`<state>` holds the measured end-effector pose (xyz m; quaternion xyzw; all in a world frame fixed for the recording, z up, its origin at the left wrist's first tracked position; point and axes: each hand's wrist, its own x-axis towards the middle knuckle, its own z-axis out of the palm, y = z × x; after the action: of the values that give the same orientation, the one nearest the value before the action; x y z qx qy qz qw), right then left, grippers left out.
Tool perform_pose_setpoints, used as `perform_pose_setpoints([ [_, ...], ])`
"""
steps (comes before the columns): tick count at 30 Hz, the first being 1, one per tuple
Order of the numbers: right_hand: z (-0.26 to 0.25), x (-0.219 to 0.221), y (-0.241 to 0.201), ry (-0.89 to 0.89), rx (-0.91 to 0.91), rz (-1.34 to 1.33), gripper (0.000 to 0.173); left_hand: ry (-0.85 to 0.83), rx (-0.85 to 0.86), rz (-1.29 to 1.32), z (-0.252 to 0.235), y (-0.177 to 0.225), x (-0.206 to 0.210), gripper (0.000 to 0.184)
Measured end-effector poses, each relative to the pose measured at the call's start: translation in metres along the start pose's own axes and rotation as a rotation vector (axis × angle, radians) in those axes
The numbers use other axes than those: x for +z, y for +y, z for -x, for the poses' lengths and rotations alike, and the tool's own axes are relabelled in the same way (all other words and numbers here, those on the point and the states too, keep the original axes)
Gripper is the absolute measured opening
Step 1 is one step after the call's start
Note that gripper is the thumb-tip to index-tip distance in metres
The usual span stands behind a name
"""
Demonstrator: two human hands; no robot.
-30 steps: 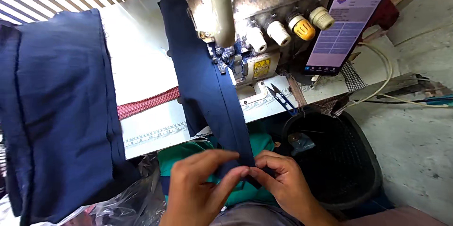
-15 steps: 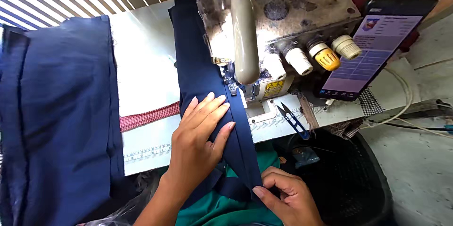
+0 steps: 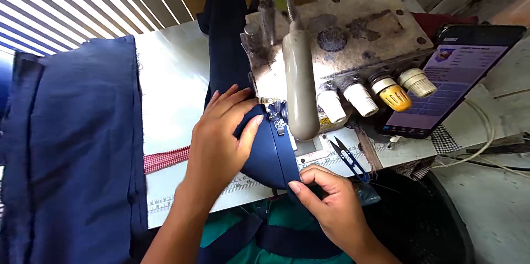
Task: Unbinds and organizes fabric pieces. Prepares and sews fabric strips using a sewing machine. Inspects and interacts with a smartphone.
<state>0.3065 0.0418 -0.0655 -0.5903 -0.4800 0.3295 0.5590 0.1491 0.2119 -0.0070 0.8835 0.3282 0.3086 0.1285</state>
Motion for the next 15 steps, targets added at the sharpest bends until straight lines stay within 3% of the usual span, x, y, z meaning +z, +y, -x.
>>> perform_pose_setpoints([
  [3, -0.015, 0.004, -0.004, 0.020, 0.000, -0.011, 0.012, 0.104, -0.019, 0.039, 0.033, 0.038, 0.002, 0.015],
  [6, -0.025, 0.009, -0.005, 0.069, -0.005, 0.015, 0.011, 0.115, -0.025, 0.009, 0.064, 0.058, 0.017, 0.018],
  [15, -0.005, 0.009, -0.002, 0.095, -0.029, 0.144, 0.017, 0.089, 0.010, 0.018, 0.072, 0.037, 0.026, 0.026],
])
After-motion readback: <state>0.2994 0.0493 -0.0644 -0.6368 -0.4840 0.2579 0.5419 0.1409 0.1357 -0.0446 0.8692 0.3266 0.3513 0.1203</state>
